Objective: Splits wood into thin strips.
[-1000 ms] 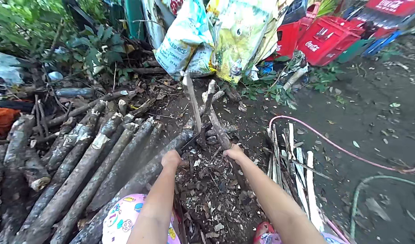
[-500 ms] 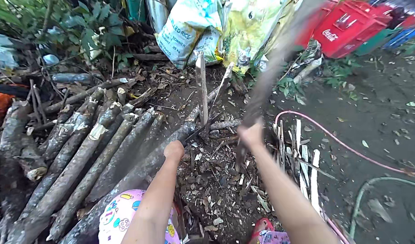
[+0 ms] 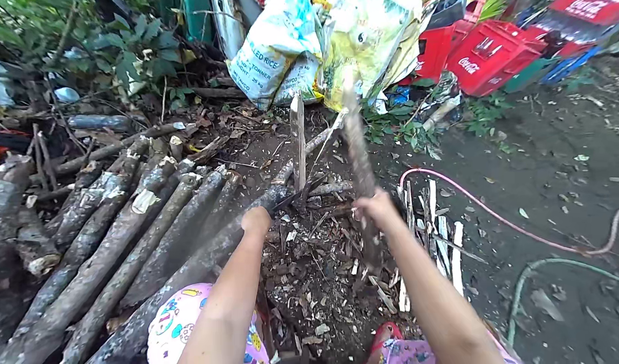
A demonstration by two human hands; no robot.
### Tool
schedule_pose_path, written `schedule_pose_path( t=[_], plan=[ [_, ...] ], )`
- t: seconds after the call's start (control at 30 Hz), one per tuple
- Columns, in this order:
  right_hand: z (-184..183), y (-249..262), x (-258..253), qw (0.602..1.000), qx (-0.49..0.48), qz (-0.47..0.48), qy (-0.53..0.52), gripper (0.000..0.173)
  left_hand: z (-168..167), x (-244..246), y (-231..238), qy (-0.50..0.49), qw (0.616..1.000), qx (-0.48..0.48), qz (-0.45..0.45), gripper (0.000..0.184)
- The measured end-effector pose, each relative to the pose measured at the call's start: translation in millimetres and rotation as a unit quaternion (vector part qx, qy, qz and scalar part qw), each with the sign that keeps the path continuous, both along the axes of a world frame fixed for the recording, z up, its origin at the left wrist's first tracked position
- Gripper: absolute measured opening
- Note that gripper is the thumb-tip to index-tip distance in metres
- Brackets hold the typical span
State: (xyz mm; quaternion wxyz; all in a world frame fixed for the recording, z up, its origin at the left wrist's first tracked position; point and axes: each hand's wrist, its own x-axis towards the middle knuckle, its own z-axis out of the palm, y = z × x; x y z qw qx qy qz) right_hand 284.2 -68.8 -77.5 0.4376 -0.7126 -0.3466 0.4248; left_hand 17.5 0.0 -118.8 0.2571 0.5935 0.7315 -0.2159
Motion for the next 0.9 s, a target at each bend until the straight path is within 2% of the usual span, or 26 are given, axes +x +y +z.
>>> schedule_pose_path(
  t=[0.07,0.17,0.23,0.27,0.3,0.33,0.37,0.4,0.43,0.47,0.5,0.57,0.63,0.7,0.8,0.87,0.9],
  plan=[
    [48,13,28,0.987,0.144,-0.028,-0.062,0.058,-2,-1,1,-0.003,1.000,-0.001,-0.001,0.046],
    [124,35,52,0.919,0.368,-0.083,-0.114,0.073,-2,0,4,-0.003,1.000,0.002,0.004,0.045],
    [136,46,45,0.877,0.452,-0.118,-0.115,0.072,-3,2,5,0.001,1.000,-0.002,0.005,0.046],
    [117,43,33,0.882,0.433,-0.130,-0.133,0.073,-4,3,6,0.002,1.000,-0.003,0.006,0.046],
    [79,34,18,0.908,0.367,-0.121,-0.161,0.077,-4,3,6,0.002,1.000,-0.002,0.007,0.045],
    [26,18,0,0.948,0.241,-0.083,-0.193,0.081,-3,2,6,0.003,1.000,-0.003,0.006,0.045],
    [-32,4,-14,0.972,0.066,-0.016,-0.225,0.083,-2,1,5,0.006,1.000,-0.003,0.004,0.045],
    [-84,-6,-19,0.961,-0.099,0.063,-0.252,0.078,-3,1,2,0.006,1.000,-0.002,0.003,0.046],
    [-124,-10,-15,0.936,-0.217,0.121,-0.250,0.073,-4,0,-1,0.003,1.000,0.003,0.003,0.048],
    [-148,-9,-12,0.921,-0.287,0.143,-0.223,0.069,-5,-2,-2,0.008,1.000,0.007,0.003,0.049],
    [-162,-13,-10,0.920,-0.316,0.134,-0.191,0.066,-5,-4,-3,0.015,1.000,0.007,0.003,0.048],
    [-168,-20,-3,0.943,-0.307,0.063,-0.110,0.061,-3,-1,-5,0.016,1.000,0.004,0.008,0.044],
    [-155,-30,4,0.960,-0.278,0.001,-0.033,0.058,-3,-1,-6,0.013,1.000,-0.001,0.009,0.045],
    [-129,-31,13,0.978,-0.205,-0.037,0.001,0.052,-3,-2,-5,0.014,1.000,-0.002,0.008,0.045],
    [-36,-17,28,0.997,-0.032,-0.068,-0.012,0.055,-3,-2,-4,0.015,1.000,-0.002,0.005,0.044],
    [24,-1,48,0.988,0.115,-0.091,-0.049,0.060,-1,-3,-4,0.015,1.000,-0.008,0.006,0.045],
    [52,7,59,0.971,0.199,-0.107,-0.071,0.065,-1,-3,-4,0.017,1.000,-0.010,0.007,0.045]
  ],
)
